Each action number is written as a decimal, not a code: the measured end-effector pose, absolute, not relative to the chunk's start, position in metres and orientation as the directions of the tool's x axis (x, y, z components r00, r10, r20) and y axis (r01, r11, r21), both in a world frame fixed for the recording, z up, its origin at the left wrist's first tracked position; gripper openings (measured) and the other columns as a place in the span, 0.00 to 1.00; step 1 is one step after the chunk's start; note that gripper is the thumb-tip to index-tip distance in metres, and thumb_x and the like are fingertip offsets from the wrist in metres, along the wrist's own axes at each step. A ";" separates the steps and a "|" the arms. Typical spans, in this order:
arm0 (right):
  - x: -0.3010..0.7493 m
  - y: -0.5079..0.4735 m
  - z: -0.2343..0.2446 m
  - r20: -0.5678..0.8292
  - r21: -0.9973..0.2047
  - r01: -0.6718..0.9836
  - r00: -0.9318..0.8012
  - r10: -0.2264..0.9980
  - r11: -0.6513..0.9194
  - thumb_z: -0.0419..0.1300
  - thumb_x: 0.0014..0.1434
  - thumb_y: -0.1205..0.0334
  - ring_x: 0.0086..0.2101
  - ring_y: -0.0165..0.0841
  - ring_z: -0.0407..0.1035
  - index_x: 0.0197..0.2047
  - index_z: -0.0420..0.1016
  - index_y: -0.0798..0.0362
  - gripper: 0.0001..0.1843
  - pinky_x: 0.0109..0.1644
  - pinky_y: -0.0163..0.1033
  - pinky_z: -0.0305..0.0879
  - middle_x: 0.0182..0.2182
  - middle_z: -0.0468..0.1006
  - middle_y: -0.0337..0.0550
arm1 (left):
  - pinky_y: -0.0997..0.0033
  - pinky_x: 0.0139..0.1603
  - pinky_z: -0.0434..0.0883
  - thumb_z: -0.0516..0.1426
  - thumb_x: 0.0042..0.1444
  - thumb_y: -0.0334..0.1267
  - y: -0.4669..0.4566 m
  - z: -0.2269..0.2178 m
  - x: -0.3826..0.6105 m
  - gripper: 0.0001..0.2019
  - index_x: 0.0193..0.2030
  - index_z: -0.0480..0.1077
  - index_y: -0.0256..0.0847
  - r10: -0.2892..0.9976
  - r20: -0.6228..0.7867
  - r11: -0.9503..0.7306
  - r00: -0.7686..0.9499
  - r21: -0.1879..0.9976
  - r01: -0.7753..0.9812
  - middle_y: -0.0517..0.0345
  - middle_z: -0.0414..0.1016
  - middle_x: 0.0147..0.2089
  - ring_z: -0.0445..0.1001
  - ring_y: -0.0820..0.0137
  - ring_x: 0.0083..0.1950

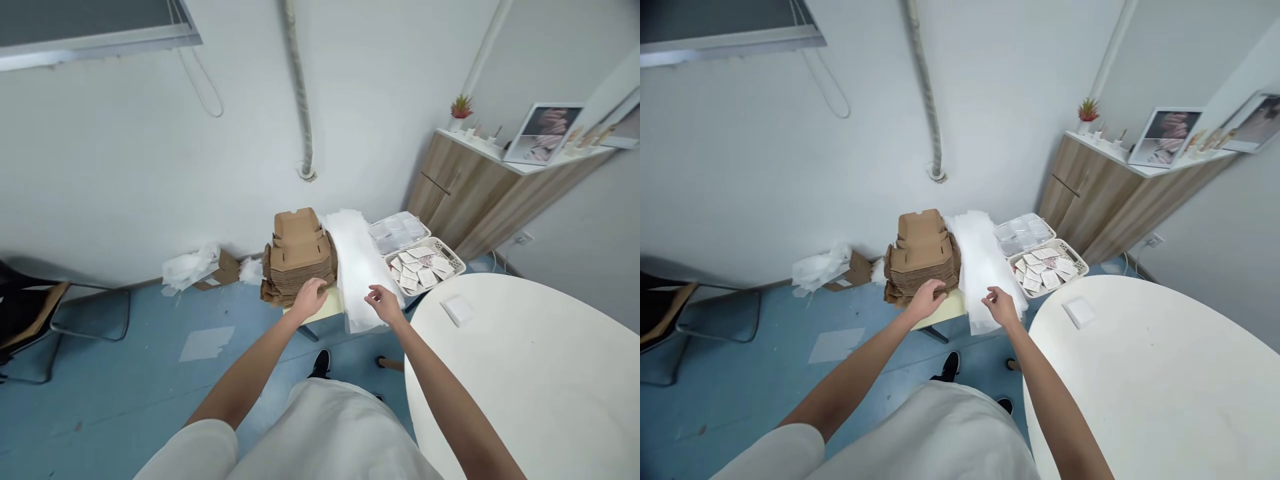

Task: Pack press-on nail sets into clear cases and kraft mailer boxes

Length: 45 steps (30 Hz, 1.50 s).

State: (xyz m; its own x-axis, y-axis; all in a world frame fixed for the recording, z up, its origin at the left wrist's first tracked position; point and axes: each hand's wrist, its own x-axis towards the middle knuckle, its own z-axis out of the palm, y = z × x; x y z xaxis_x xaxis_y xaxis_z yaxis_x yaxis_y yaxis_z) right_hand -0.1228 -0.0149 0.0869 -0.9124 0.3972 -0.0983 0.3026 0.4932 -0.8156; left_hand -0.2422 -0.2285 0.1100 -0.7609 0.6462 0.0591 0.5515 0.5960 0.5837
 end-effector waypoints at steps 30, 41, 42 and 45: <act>-0.334 -0.088 0.157 -0.059 -0.285 0.494 -0.864 0.500 0.821 0.44 0.56 0.65 0.36 0.37 0.66 0.37 0.64 0.54 0.10 0.36 0.37 0.55 0.35 0.72 0.49 | 0.67 0.44 0.64 0.50 0.53 0.44 -0.281 0.117 -0.374 0.18 0.49 0.62 0.39 0.755 -0.091 0.623 -0.649 0.408 0.668 0.49 0.68 0.46 0.68 0.62 0.46; -0.316 -0.078 0.159 -0.188 -0.723 0.492 -0.816 0.547 0.485 0.43 0.57 0.53 0.31 0.32 0.69 0.52 0.54 0.53 0.21 0.36 0.37 0.62 0.37 0.73 0.46 | 0.64 0.36 0.67 0.39 0.61 0.36 -0.277 0.120 -0.376 0.15 0.40 0.64 0.34 0.762 -0.047 0.639 -0.646 0.223 0.736 0.47 0.72 0.34 0.72 0.61 0.39; -0.316 -0.079 0.160 -0.187 -0.737 0.466 -0.836 0.516 0.489 0.47 0.55 0.51 0.34 0.32 0.69 0.54 0.52 0.52 0.25 0.37 0.37 0.62 0.40 0.72 0.47 | 0.64 0.36 0.67 0.39 0.61 0.36 -0.276 0.120 -0.377 0.15 0.39 0.64 0.34 0.757 -0.035 0.642 -0.653 0.224 0.733 0.47 0.72 0.34 0.72 0.61 0.38; -0.313 -0.082 0.159 -0.123 -0.680 0.401 -0.888 0.444 0.614 0.58 0.47 0.55 0.42 0.35 0.65 0.58 0.46 0.53 0.39 0.43 0.39 0.60 0.49 0.66 0.50 | 0.65 0.37 0.66 0.38 0.61 0.36 -0.276 0.119 -0.378 0.16 0.40 0.64 0.34 0.739 -0.002 0.651 -0.674 0.257 0.714 0.45 0.72 0.34 0.72 0.62 0.38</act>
State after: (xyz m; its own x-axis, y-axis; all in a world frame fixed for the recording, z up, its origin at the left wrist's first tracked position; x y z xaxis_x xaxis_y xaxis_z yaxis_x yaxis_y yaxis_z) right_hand -0.3134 -0.0820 0.1589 -0.8875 0.4440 -0.1229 0.4012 0.6138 -0.6799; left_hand -0.3780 -0.2756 0.1193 -0.6738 0.7389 -0.0020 0.7137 0.6515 0.2573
